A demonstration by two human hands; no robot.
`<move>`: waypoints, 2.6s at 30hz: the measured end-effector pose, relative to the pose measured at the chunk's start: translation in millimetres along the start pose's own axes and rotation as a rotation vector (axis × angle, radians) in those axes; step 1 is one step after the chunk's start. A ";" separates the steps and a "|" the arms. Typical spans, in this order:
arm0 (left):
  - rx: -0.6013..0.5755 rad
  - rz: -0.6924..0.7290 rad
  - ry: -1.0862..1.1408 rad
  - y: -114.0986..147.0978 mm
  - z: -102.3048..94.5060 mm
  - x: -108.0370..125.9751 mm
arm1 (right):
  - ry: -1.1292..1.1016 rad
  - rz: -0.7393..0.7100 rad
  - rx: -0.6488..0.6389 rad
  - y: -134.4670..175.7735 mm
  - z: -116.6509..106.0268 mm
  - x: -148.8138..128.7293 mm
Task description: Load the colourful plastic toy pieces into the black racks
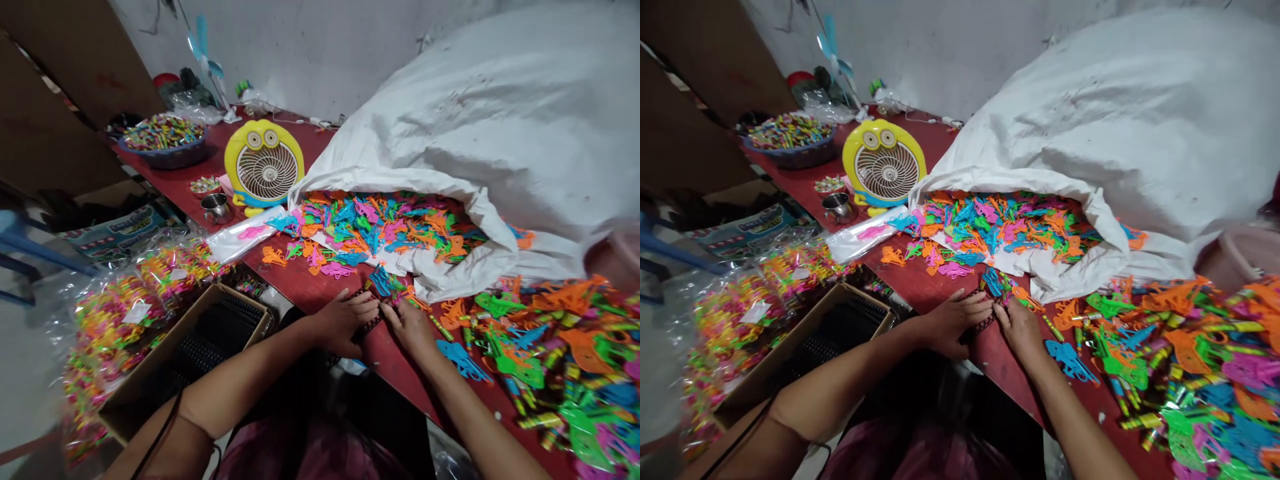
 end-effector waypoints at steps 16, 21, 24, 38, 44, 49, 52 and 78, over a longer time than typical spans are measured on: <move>0.176 -0.325 -0.095 5.7 13.0 36.5 | 0.271 0.077 0.106 65.8 -79.8 9.7; 0.364 -0.498 -0.104 -6.7 29.0 56.3 | 0.547 -0.025 -0.128 25.3 -55.0 -4.6; 0.425 -0.499 -0.084 -4.0 28.9 53.3 | 0.646 -0.025 -0.214 8.5 -47.3 -3.7; 0.652 -0.356 0.262 33.1 35.0 48.6 | -0.570 0.279 -0.212 27.7 -84.2 -52.6; 0.487 -0.255 0.297 31.7 36.9 53.1 | -0.726 0.493 -0.155 29.4 -76.8 -69.1; 0.576 -0.195 0.331 40.9 44.4 50.4 | -0.763 0.587 -0.027 26.8 -72.1 -72.8; 0.685 -0.254 0.439 37.0 48.7 45.4 | -0.838 0.526 0.036 27.0 -56.7 -89.9; 0.504 -0.655 0.283 18.4 40.8 34.7 | -0.362 0.383 0.277 37.9 -9.7 -54.9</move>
Point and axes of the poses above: each hand's wrist, its own y-axis away from the middle knuckle, its own z-axis out of the palm, x = y × z, the point moved 1 cm from there along -y, towards the middle knuckle, and after that the axes turned 15 degrees about -z, right-handed, at the moved point
